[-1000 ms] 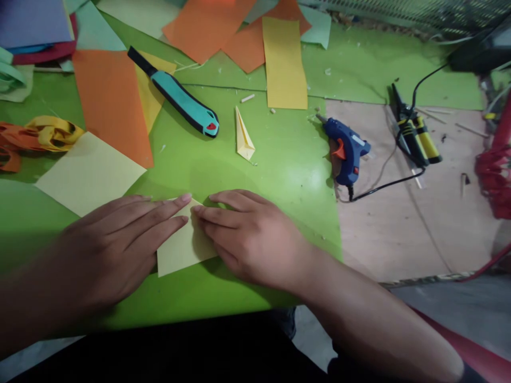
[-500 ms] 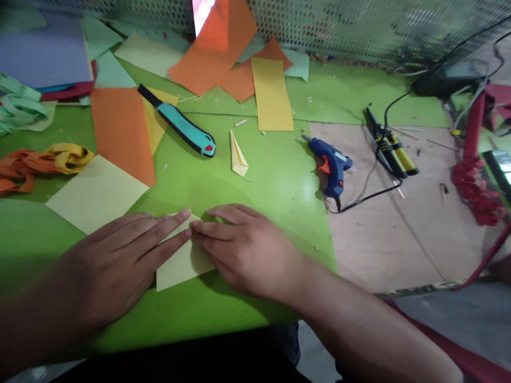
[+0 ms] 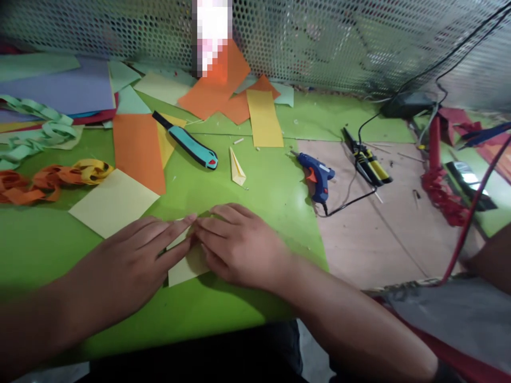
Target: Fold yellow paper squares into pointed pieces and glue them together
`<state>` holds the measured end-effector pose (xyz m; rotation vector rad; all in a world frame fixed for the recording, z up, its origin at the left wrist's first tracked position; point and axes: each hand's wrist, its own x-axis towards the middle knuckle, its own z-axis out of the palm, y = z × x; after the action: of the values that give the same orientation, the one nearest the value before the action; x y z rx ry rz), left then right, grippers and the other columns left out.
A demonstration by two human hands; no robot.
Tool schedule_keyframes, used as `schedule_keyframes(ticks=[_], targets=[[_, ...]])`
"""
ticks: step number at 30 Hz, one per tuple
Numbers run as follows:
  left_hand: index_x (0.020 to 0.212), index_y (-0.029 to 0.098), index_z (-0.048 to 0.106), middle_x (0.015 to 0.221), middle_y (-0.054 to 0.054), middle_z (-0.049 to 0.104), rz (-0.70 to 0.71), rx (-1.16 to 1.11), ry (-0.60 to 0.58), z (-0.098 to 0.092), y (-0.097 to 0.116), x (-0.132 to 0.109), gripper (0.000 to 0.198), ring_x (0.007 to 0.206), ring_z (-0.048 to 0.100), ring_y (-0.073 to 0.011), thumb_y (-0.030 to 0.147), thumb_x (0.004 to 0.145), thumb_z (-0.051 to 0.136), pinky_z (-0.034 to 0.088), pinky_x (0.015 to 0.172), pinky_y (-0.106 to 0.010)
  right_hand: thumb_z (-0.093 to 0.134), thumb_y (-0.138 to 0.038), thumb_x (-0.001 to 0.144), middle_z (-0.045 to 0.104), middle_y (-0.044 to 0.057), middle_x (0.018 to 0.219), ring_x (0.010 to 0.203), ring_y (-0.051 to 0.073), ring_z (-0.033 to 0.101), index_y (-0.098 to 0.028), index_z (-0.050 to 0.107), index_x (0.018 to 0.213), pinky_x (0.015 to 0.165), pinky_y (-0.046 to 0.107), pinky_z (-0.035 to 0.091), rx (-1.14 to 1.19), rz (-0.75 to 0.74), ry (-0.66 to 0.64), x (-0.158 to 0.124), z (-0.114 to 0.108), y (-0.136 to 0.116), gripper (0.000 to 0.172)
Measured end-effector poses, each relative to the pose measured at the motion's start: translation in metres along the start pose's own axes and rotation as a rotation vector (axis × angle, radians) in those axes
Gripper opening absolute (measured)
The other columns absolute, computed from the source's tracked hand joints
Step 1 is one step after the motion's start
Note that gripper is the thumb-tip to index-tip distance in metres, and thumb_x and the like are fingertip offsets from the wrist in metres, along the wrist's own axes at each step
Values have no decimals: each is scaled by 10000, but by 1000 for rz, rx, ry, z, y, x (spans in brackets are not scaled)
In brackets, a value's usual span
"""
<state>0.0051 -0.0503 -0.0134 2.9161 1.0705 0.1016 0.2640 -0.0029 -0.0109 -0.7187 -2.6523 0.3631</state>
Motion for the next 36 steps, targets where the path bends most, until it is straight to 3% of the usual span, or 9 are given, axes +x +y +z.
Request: schedule_keyframes(ticks=[7,12,18,22,25,30,36], targets=[[1441,106,630,1566,-214,577,1,-22,18,-1,0,0,568,1251,635,-348,44,879,567,513,1087,-535,596,-252,1046,778,123,1231,1190,288,681,-154,724,1274,1100,513,560,-152,-49,-12,2,3,-10,279],[1498,81,585,1595,-237,542,31,-17,53,0,-1,-3,605,1264,635,-365,43,895,561,525,1062,-547,600,-366,1061,749,115,1348,1233,281,670,-170,693,1369,1191,524,494,-262,-86,-85,-6,-2,-11,377],[1465,131,640,1616,-205,536,1,11,42,2,0,-4,594,1265,649,-368,36,883,568,517,1068,-554,575,-538,1060,706,121,1446,1336,294,644,-134,617,1489,1230,514,463,-311,-99,-248,-29,-29,-11,591],[1463,141,644,1609,-201,547,-4,45,37,4,1,-4,581,1231,666,-355,30,903,536,516,1058,-546,601,-556,1045,722,94,1427,1385,303,621,-154,679,1413,1246,506,456,-338,-134,-296,-51,-49,-13,551],[1477,139,630,1617,-186,544,0,69,37,3,2,-5,589,1248,654,-338,19,913,512,508,1067,-521,603,-498,1057,740,84,1393,1381,308,619,-167,695,1388,1236,516,466,-389,-85,-239,-60,-54,-11,477],[1518,132,587,1672,-145,491,22,82,20,1,2,-5,618,1284,627,-326,24,913,519,490,1091,-499,591,-336,1068,749,142,1299,1273,302,655,-150,699,1384,1137,521,528,-420,84,-73,-45,-36,-4,382],[1520,148,590,1657,-122,515,31,76,8,4,-4,-2,603,1283,621,-344,72,926,522,498,1079,-517,539,-397,1095,607,138,1527,1438,337,534,-247,644,1484,1228,559,437,-417,-8,-146,-21,-13,5,429]])
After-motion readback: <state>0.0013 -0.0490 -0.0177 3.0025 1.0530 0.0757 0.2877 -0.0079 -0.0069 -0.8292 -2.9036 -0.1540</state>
